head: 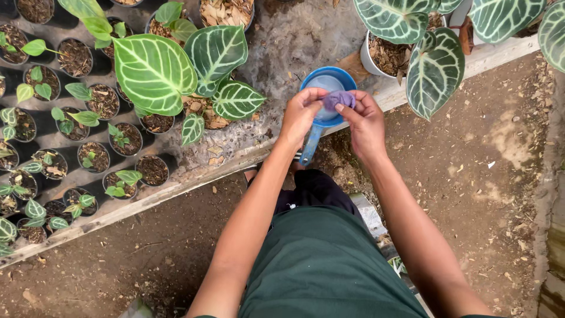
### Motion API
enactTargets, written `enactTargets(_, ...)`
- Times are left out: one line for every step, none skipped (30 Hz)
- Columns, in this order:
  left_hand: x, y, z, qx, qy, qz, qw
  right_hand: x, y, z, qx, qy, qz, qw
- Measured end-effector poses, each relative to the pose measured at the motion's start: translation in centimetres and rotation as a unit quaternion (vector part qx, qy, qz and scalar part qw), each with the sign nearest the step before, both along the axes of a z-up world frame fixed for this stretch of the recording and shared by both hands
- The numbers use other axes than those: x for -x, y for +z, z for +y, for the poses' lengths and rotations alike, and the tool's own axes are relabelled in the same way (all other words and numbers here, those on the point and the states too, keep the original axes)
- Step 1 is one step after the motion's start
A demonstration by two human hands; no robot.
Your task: The person wipes the leaves of potted plants with a purple cloth, dipping the cloth into a blue water container between leaves. The person moves among rows of potted plants, handling several leaves and pots while cleaning.
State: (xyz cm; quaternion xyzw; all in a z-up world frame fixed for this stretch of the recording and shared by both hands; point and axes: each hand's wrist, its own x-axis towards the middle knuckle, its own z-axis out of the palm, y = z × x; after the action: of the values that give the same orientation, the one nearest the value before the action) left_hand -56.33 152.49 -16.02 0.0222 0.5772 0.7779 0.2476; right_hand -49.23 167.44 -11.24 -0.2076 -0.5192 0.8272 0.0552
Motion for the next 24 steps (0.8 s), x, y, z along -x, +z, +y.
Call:
enactTargets(-0.3,0.3,-0.2,0.008,0.017,-0.069,0.997,-0.3,0.4,-0.1,-0.079,0.002,0.018,0.997)
enactTargets(-0.8,0.7,-0.5,0.016,0.034,-0.138,0.99,-0.6,0.9,-0.2,-0.158,0.004,0.036,0.987)
enactTargets(-1.0,1.3,-0.6,0.023,0.052,-0.203,0.977,-0.7,1.6,0.0,-0.214,0.015,0.054,0.975)
enactTargets(-1.1,1.9,-0.6,0.004,0.025,-0.191,0.981,-0.8,2.4,0.2,-0.268,0.026,0.072,0.96)
enactTargets(-1.3,2.4,-0.6,-0.014,-0.001,-0.181,0.983,-1.0,3.1,0.2,-0.322,0.037,0.087,0.942)
enactTargets(-1.7,2.8,-0.5,-0.032,-0.028,-0.171,0.984,-1.1,3.7,0.1,-0.248,0.027,0.085,0.965)
enactTargets(-2.1,3.0,-0.4,-0.069,-0.003,-0.159,0.985,-1.3,4.2,0.0,-0.173,0.015,0.081,0.981)
enactTargets(-2.6,3.2,-0.2,-0.106,0.022,-0.147,0.983,-1.6,4.5,-0.1,-0.098,0.003,0.076,0.992)
enactTargets(-2.6,3.3,0.1,-0.144,0.045,-0.131,0.98,-1.5,4.7,-0.2,-0.008,-0.011,0.057,0.998)
enactTargets(-2.6,3.3,0.3,-0.159,0.059,-0.134,0.976,-1.3,4.7,-0.4,0.082,-0.024,0.038,0.996)
enactTargets(-3.1,3.3,0.4,-0.172,0.072,-0.14,0.972,-1.6,4.5,-0.6,0.172,-0.038,0.016,0.984)
enactTargets(-3.6,3.3,0.5,-0.185,0.085,-0.147,0.968,-1.8,4.1,-0.8,0.136,-0.034,0.004,0.99)
enactTargets(-4.0,3.3,0.4,-0.163,0.075,-0.129,0.975,-1.9,3.5,-1.2,0.101,-0.03,-0.01,0.994)
enactTargets(-4.4,3.4,0.3,-0.14,0.065,-0.112,0.982,-2.1,3.0,-1.5,0.065,-0.026,-0.023,0.997)
enactTargets(-4.5,3.6,0.0,-0.117,0.056,-0.093,0.987,-2.1,2.5,-1.5,0.083,-0.033,-0.03,0.996)
enactTargets(-4.5,4.0,-0.4,-0.119,0.037,-0.112,0.986,-2.1,2.0,-1.6,0.102,-0.04,-0.036,0.993)
enactTargets(-4.4,4.5,-0.9,-0.12,0.019,-0.133,0.984,-2.3,1.7,-1.7,0.12,-0.047,-0.044,0.991)
enactTargets(-4.4,5.0,-1.5,-0.121,0.0,-0.154,0.981,-2.4,1.5,-1.8,0.094,-0.037,-0.035,0.994)
enactTargets(-4.2,5.7,-2.1,-0.045,0.01,-0.069,0.997,-2.4,1.5,-1.9,0.066,-0.027,-0.025,0.997)
enactTargets(-4.2,6.5,-2.7,0.032,0.02,0.016,0.999,-2.5,1.6,-2.0,0.038,-0.017,-0.016,0.999)
enactTargets(-4.0,7.2,-3.2,0.11,0.033,0.101,0.988,-2.6,2.0,-2.0,-0.009,0.005,-0.014,1.0)
enactTargets(-3.9,8.0,-3.5,0.109,0.013,0.113,0.988,-2.6,2.5,-2.0,-0.056,0.028,-0.012,0.998)
enactTargets(-3.9,8.6,-3.9,0.11,-0.006,0.124,0.986,-2.7,2.9,-2.3,-0.101,0.052,-0.011,0.993)
enactTargets(-3.9,9.2,-4.3,0.112,-0.024,0.134,0.984,-2.7,3.4,-2.7,-0.063,0.043,-0.016,0.997)
